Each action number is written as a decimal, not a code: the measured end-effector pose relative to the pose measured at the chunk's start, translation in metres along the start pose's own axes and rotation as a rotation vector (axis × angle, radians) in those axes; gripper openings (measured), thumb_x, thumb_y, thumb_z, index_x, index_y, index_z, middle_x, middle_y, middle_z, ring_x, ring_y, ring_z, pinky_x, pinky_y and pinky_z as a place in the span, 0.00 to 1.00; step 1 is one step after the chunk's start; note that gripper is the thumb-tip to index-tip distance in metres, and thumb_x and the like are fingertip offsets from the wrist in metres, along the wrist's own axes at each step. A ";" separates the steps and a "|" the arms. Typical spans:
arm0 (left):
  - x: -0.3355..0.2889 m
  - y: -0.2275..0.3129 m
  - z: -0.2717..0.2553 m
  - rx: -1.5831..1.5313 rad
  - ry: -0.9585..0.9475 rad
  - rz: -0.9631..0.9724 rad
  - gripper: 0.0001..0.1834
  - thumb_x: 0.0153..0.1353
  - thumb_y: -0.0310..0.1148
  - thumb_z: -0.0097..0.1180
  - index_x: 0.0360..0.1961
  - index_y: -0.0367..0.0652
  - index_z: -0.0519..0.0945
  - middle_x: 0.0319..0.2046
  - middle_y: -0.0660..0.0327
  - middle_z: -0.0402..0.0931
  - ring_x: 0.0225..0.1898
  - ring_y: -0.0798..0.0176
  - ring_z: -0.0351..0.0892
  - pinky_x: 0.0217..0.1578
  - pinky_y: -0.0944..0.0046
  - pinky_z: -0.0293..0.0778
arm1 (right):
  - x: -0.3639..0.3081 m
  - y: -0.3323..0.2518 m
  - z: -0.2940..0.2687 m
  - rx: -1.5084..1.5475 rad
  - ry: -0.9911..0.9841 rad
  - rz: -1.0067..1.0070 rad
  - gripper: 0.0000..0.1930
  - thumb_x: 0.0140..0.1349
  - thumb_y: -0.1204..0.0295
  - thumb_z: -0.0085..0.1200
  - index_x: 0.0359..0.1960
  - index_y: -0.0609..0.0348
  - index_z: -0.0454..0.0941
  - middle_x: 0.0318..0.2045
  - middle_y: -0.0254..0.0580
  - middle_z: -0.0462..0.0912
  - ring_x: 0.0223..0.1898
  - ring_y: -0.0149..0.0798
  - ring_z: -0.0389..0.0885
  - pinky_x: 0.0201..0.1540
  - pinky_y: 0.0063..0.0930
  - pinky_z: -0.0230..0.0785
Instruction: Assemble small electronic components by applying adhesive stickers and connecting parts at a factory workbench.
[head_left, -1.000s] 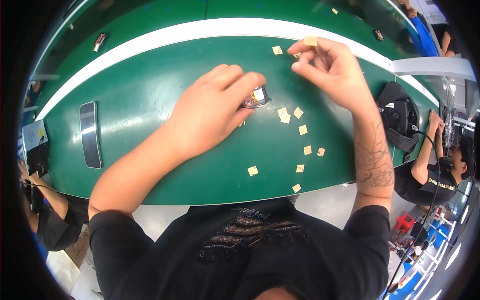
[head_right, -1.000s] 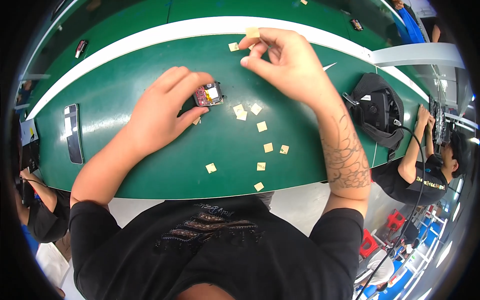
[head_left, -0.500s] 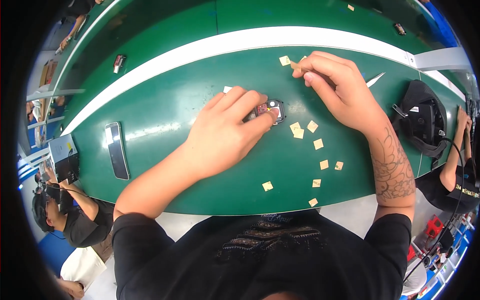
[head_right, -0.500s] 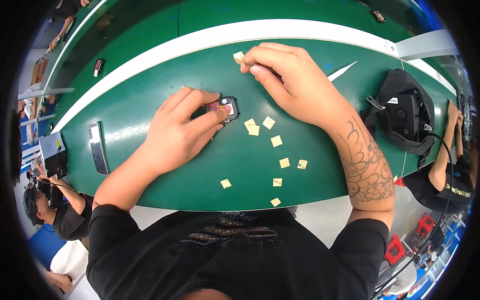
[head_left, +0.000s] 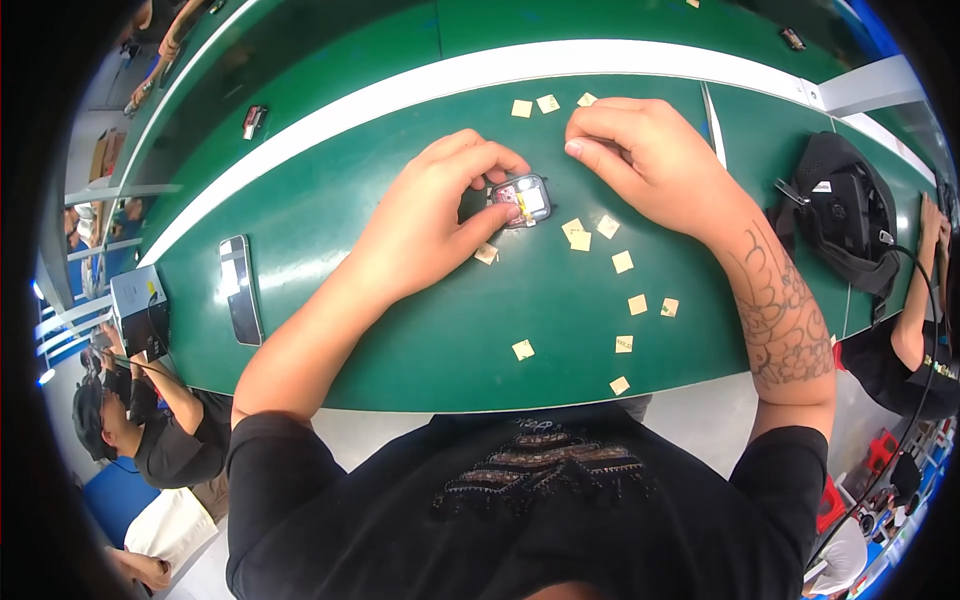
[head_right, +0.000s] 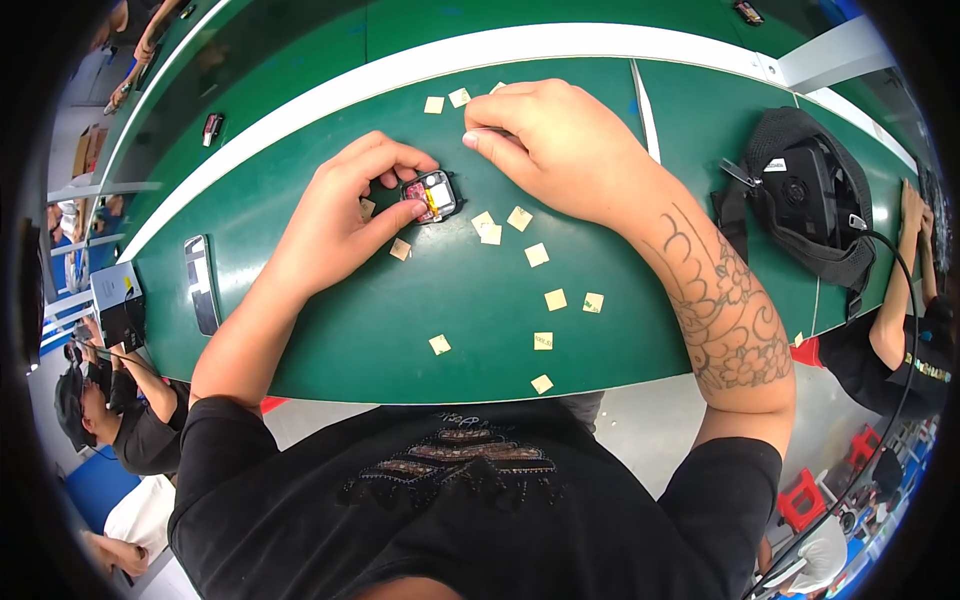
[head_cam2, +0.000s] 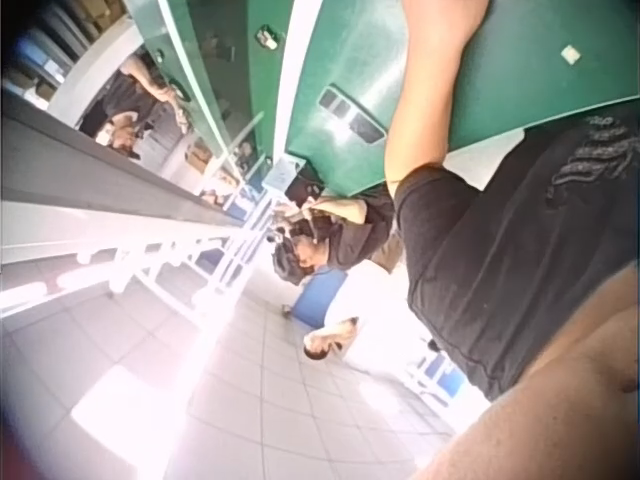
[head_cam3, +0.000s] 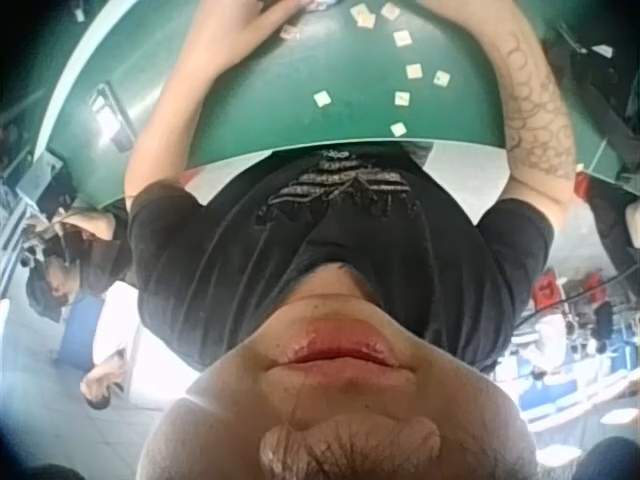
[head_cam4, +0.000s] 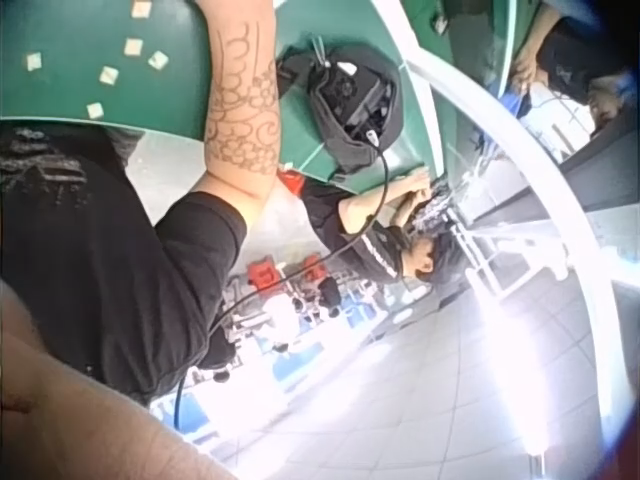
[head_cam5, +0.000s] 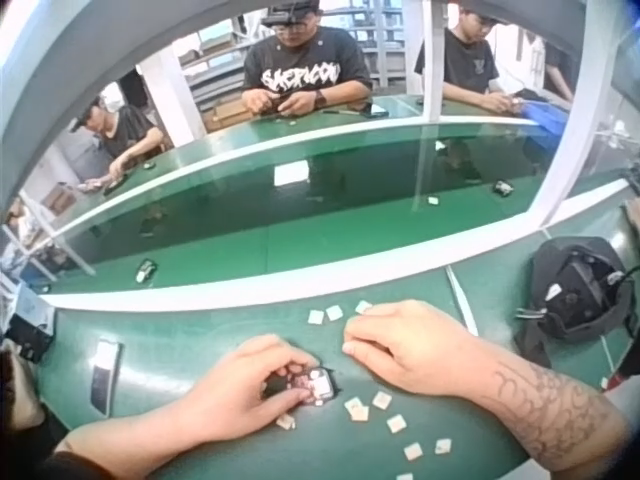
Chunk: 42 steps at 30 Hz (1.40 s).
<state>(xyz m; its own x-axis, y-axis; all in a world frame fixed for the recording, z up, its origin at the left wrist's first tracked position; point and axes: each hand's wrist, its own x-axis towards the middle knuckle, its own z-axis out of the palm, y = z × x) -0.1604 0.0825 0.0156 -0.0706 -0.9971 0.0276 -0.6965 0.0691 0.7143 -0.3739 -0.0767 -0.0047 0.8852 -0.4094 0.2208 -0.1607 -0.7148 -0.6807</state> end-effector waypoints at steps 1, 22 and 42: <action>0.000 0.000 0.002 0.002 -0.001 -0.005 0.19 0.58 0.19 0.71 0.52 0.40 0.86 0.40 0.59 0.80 0.45 0.59 0.80 0.47 0.60 0.76 | -0.001 0.000 0.001 -0.012 -0.012 0.012 0.09 0.74 0.67 0.59 0.38 0.60 0.81 0.31 0.49 0.82 0.36 0.56 0.83 0.40 0.49 0.75; 0.072 -0.085 -0.077 0.315 0.464 -0.215 0.15 0.65 0.25 0.68 0.51 0.37 0.80 0.38 0.53 0.90 0.33 0.62 0.87 0.37 0.60 0.80 | 0.003 -0.010 -0.012 0.080 0.005 0.043 0.04 0.70 0.76 0.59 0.39 0.66 0.81 0.33 0.53 0.81 0.34 0.55 0.82 0.40 0.43 0.74; 0.002 -0.188 -0.146 0.516 0.593 -0.313 0.31 0.68 0.15 0.57 0.71 0.42 0.68 0.56 0.43 0.76 0.57 0.41 0.79 0.58 0.49 0.78 | -0.001 -0.008 -0.006 0.209 0.058 0.102 0.08 0.79 0.71 0.50 0.50 0.61 0.79 0.44 0.55 0.84 0.47 0.61 0.84 0.50 0.48 0.78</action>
<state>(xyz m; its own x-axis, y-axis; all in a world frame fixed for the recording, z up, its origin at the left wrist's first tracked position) 0.0748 0.0632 -0.0160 0.4660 -0.8138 0.3471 -0.8704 -0.3513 0.3450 -0.3758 -0.0745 0.0049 0.8416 -0.5094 0.1793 -0.1485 -0.5375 -0.8301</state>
